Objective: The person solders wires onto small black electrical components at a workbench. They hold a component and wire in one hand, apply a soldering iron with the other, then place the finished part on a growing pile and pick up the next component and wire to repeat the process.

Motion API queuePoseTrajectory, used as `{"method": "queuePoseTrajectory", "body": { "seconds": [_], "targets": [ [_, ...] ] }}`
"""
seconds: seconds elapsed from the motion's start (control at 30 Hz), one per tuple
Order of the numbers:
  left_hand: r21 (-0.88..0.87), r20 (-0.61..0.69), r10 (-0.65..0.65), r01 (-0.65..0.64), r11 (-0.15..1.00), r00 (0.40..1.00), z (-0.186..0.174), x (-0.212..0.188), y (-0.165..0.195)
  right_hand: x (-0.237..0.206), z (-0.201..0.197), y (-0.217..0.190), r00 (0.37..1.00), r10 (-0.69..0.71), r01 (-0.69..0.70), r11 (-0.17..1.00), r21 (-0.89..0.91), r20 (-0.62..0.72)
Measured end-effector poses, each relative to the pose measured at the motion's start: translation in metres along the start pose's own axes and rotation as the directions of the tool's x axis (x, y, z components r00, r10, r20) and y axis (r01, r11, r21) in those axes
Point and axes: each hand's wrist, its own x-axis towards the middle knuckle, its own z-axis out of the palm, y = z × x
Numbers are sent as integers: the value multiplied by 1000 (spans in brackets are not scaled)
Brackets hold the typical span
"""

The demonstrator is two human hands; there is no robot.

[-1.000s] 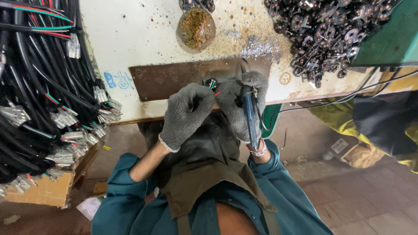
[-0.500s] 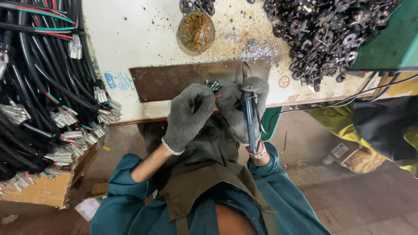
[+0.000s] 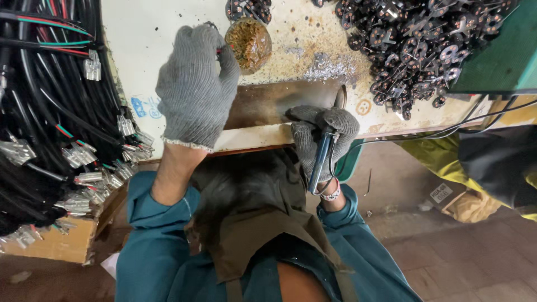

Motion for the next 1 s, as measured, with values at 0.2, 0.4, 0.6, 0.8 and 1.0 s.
{"method": "queuePoseTrajectory", "body": {
  "seconds": [0.2, 0.4, 0.6, 0.8, 1.0],
  "targets": [
    [-197, 90, -167, 182, 963, 982, -36, -9, 27, 6, -7, -2, 999, -44, 47, 996, 82, -32],
    [-551, 489, -82, 380, 743, 869, -18, -60, 19, 11, -10, -4, 966, 137, -125, 990, -71, 219],
    [-594, 491, 82, 264, 760, 867, 2, -74, 15, 4, -20, 16, 905, -114, 243, 929, -278, 411],
    [-439, 356, 104, 68, 896, 929, -12, -62, 25, 3, -19, 9, 917, -32, 123, 971, -206, 398],
    [-427, 298, 133, 7, 904, 945, -5, -58, 22, 6, -10, -2, 955, -103, 136, 985, -104, 279]
  ]
}}
